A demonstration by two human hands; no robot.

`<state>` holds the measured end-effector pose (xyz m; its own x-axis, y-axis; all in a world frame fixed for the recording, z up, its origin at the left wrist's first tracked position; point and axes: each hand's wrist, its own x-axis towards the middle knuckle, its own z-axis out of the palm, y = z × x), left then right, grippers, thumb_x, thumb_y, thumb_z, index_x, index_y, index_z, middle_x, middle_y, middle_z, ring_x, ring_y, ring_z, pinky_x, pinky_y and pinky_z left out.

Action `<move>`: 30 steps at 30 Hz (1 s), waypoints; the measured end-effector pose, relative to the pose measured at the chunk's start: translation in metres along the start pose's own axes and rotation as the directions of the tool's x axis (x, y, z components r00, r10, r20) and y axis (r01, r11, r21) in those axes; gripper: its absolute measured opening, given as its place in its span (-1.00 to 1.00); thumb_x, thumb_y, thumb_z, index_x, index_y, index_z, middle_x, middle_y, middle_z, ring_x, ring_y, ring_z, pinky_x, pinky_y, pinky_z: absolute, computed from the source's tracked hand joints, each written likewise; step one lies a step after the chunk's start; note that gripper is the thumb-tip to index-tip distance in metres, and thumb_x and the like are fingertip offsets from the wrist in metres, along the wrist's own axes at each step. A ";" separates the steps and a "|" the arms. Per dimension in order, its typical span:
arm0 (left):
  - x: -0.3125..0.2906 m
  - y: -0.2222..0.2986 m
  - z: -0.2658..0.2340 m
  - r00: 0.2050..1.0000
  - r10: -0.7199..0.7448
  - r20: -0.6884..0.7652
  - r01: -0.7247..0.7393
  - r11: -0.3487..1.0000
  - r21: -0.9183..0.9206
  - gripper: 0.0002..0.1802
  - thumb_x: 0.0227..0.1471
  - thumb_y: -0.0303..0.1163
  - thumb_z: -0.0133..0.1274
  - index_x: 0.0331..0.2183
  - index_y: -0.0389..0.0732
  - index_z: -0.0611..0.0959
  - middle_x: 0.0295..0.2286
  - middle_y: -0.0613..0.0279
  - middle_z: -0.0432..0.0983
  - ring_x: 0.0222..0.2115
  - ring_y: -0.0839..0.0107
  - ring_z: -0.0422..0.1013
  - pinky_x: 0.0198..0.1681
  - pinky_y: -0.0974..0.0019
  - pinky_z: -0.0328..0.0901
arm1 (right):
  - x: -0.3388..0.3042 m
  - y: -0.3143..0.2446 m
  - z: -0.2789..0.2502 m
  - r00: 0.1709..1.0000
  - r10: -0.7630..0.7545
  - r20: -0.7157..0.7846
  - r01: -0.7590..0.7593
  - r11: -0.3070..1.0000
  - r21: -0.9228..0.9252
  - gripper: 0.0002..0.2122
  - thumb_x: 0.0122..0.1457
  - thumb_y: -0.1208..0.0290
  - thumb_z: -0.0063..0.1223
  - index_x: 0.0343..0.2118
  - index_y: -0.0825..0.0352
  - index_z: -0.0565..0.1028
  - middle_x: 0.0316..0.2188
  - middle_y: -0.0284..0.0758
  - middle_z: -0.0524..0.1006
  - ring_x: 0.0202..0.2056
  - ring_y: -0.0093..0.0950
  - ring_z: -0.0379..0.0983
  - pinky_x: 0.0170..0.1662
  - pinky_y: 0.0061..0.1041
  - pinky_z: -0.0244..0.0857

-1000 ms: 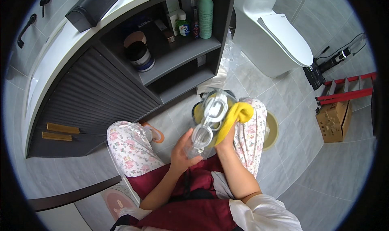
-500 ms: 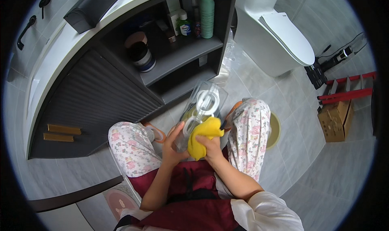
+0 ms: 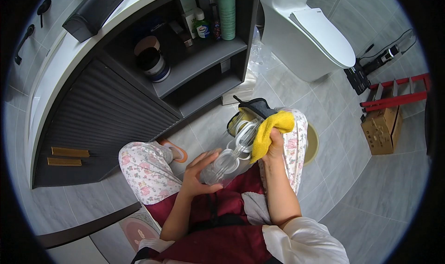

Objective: The person sits on the bathroom floor and wipes various items inside a vanity cabinet using a yellow cloth. They clean a black rectangular object, a silver box, a clear plastic organizer, and the cabinet's interior shelves and door. The person handles items one by one, wiping them thoroughly before placing them back.

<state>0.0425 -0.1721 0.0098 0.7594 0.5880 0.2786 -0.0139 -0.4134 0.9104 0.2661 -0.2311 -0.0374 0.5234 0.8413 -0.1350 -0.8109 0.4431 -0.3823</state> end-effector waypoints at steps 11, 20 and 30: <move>-0.007 -0.005 0.024 0.992 -0.096 0.087 0.125 0.879 -0.460 0.03 -0.40 -0.37 0.32 0.12 -0.28 0.15 0.12 0.02 -0.04 0.12 0.27 0.03 0.06 0.26 0.10 | 0.001 -0.009 0.024 0.974 -0.220 -0.048 0.191 0.922 -0.336 -0.71 -0.12 0.65 0.14 -0.27 0.38 0.42 -0.35 -0.30 0.48 -0.33 -0.44 0.46 -0.22 -0.47 0.36; -0.004 0.003 0.041 0.973 -0.231 -0.014 0.224 0.956 -0.191 -0.17 -0.06 -0.28 -0.05 0.15 -0.37 -0.03 0.13 -0.07 -0.07 0.16 0.17 -0.10 0.17 0.23 -0.16 | -0.015 0.027 0.004 0.944 -0.323 0.063 0.298 0.758 -0.580 -0.69 -0.08 0.60 0.17 -0.21 0.37 0.42 -0.28 -0.30 0.48 -0.25 -0.43 0.44 -0.14 -0.44 0.34; 0.044 -0.002 0.011 0.897 -0.214 -0.387 0.052 0.921 -0.387 -0.15 0.05 -0.06 -0.15 0.17 -0.32 -0.10 0.11 0.07 -0.02 0.08 0.30 0.06 0.10 0.31 -0.02 | -0.072 0.076 -0.001 0.850 0.200 0.487 0.318 0.542 -0.778 -0.71 -0.04 0.50 0.13 -0.20 0.33 0.43 -0.24 -0.30 0.48 -0.19 -0.42 0.42 -0.09 -0.41 0.28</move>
<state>0.0835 -0.1533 0.0170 0.4320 0.8850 0.1737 -0.2251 -0.0807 0.9710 0.1670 -0.2578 -0.0575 0.1551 0.9547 0.2538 -0.0692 0.2668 -0.9613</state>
